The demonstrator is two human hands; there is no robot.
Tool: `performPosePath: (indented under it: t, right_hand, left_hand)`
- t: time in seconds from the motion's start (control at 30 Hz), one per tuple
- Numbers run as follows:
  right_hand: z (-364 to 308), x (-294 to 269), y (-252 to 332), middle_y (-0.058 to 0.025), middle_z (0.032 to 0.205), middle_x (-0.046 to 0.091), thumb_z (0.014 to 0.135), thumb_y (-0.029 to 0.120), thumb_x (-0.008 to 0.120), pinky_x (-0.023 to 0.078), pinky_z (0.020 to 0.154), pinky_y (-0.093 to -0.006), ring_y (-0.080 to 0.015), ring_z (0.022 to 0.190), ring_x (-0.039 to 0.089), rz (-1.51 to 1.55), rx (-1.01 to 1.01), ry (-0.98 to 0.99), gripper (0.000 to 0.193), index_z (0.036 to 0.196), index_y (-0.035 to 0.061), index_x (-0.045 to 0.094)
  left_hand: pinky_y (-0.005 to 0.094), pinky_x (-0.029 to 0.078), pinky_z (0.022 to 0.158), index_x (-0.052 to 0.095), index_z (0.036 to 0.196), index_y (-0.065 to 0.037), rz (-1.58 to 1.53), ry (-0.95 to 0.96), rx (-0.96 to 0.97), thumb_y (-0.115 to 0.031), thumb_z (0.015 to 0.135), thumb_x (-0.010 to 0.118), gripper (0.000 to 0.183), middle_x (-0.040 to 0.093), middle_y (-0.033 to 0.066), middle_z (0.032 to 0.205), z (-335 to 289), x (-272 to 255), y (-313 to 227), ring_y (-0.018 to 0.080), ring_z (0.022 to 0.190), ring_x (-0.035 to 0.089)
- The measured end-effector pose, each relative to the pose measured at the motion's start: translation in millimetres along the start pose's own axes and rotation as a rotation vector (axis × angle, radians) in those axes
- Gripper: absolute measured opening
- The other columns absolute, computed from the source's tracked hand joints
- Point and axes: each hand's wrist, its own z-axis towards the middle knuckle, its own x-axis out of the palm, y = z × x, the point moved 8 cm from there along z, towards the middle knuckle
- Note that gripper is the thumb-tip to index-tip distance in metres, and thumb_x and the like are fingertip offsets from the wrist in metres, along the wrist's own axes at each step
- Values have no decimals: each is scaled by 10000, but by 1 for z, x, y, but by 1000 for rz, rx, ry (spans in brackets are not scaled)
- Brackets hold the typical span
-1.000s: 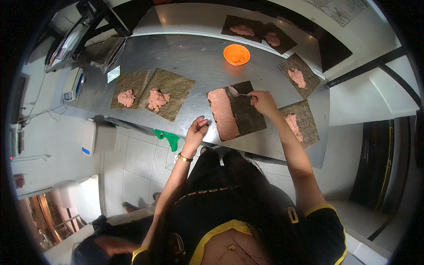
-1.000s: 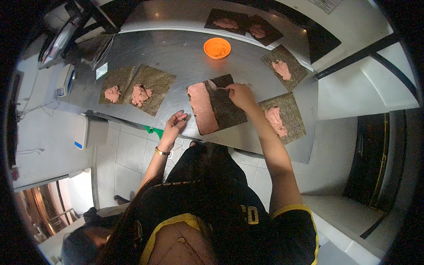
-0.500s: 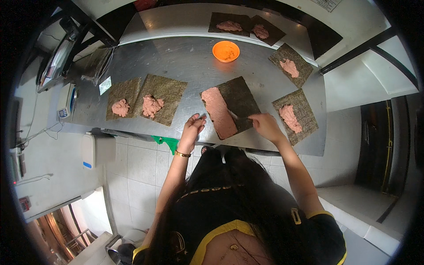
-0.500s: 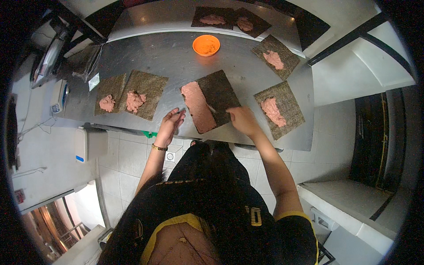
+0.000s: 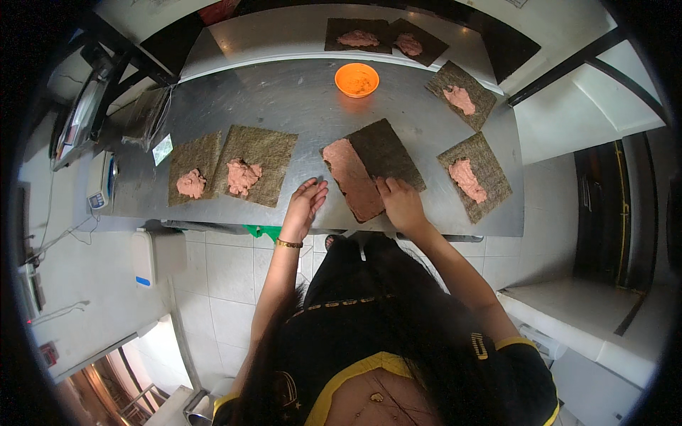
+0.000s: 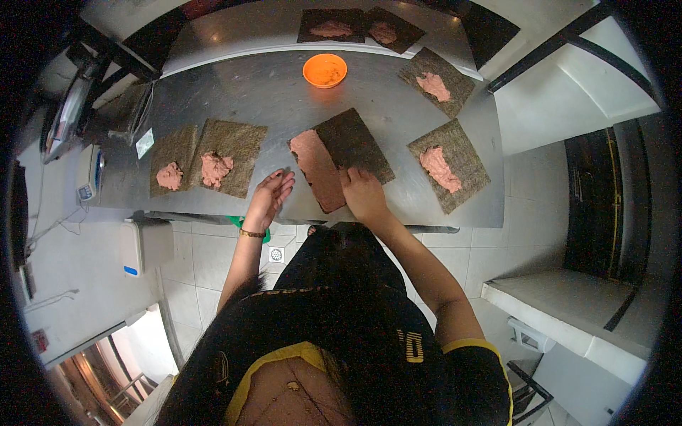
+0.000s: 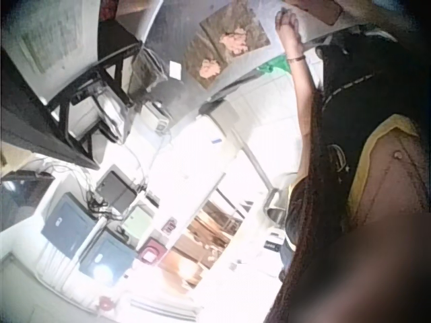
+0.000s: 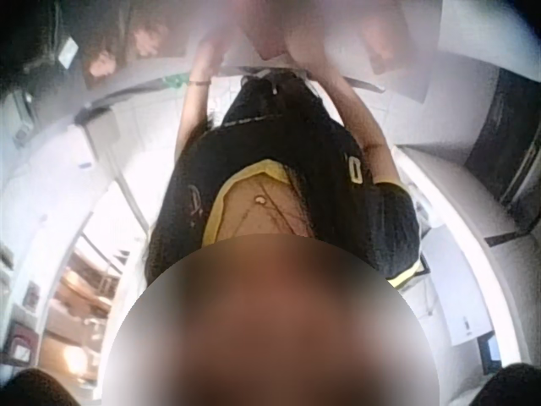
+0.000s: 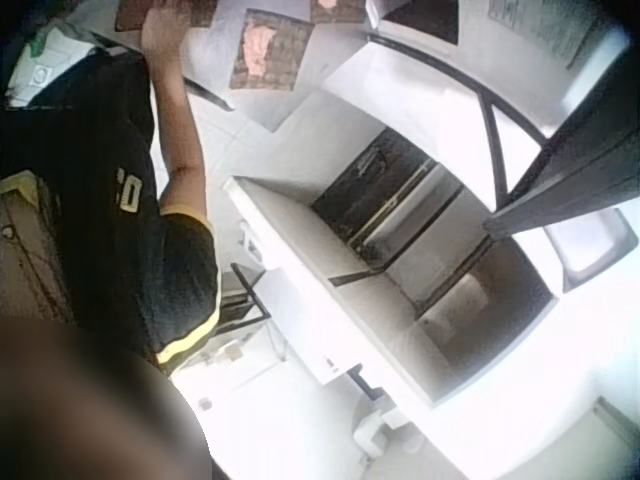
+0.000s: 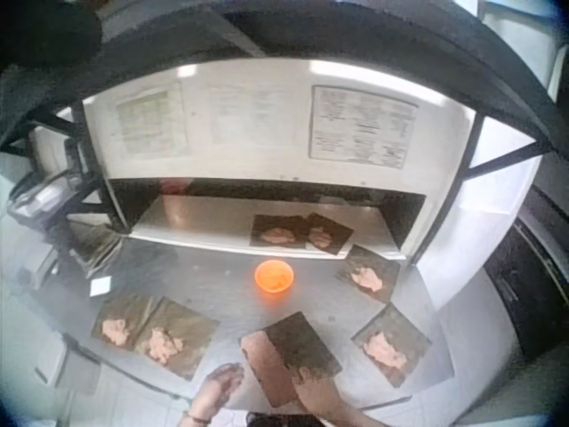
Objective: The person spreads a pink paste onto sheets of nori laid on a stainless steel counter, then rolls the nori into cylindrical sushi rolls. The person places the completed rolls onto a metal tray.
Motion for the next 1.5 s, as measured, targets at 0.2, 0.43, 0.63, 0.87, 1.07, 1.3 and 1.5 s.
performPosePath:
  t: [0.2,0.43,0.63,0.87,1.07,1.3,1.5]
  right_hand:
    - [-16,-20,1,-127,901,585,777,77,514,494,718,-404,-314,846,598,308,-46,-109,374,1142,41,588]
    - [-19,-12,-6,-138,932,616,776,23,491,498,706,-389,-325,872,607,480,30,-153,331,1073,34,637]
    - [-107,-13,-158,-54,984,662,874,-59,490,483,764,-277,-148,853,617,952,586,-601,295,1106,27,653]
    - [-234,44,-326,-101,899,698,862,27,574,474,818,-311,-198,844,641,644,1112,-576,254,1096,32,672]
    - [-164,-47,-236,-120,927,658,818,43,610,492,779,-391,-298,837,623,-7,763,-714,137,921,43,701]
    - [-58,12,13,-59,940,560,734,117,565,460,773,-388,-239,907,558,253,-217,-218,207,932,83,613]
    - [-49,32,51,-50,875,517,755,142,551,458,770,-350,-212,857,533,191,-356,-166,192,922,63,602]
  left_hand:
    - [247,485,858,452,1259,-29,54,-18,17,-175,977,454,317,603,91,1197,24,-7,-14,148,1010,602]
    - [400,489,774,650,1080,-57,1133,-259,717,-91,837,532,273,656,194,909,66,-5,-72,343,839,628]
    - [410,492,782,675,978,-48,1231,-154,741,-97,821,553,205,656,204,886,87,4,-82,350,872,632]
    - [367,506,696,677,976,-18,1174,-135,431,-163,847,552,231,679,169,789,81,-2,-64,266,746,669]
    - [241,492,653,652,1002,25,676,33,239,-107,905,532,203,676,54,837,48,-31,-13,105,736,628]
    - [238,507,778,597,1120,28,489,127,21,-120,959,496,240,663,74,981,0,-21,23,124,866,633]
    - [245,500,832,588,1161,15,490,120,-14,-106,964,474,258,664,90,1052,-17,-14,30,131,926,632]
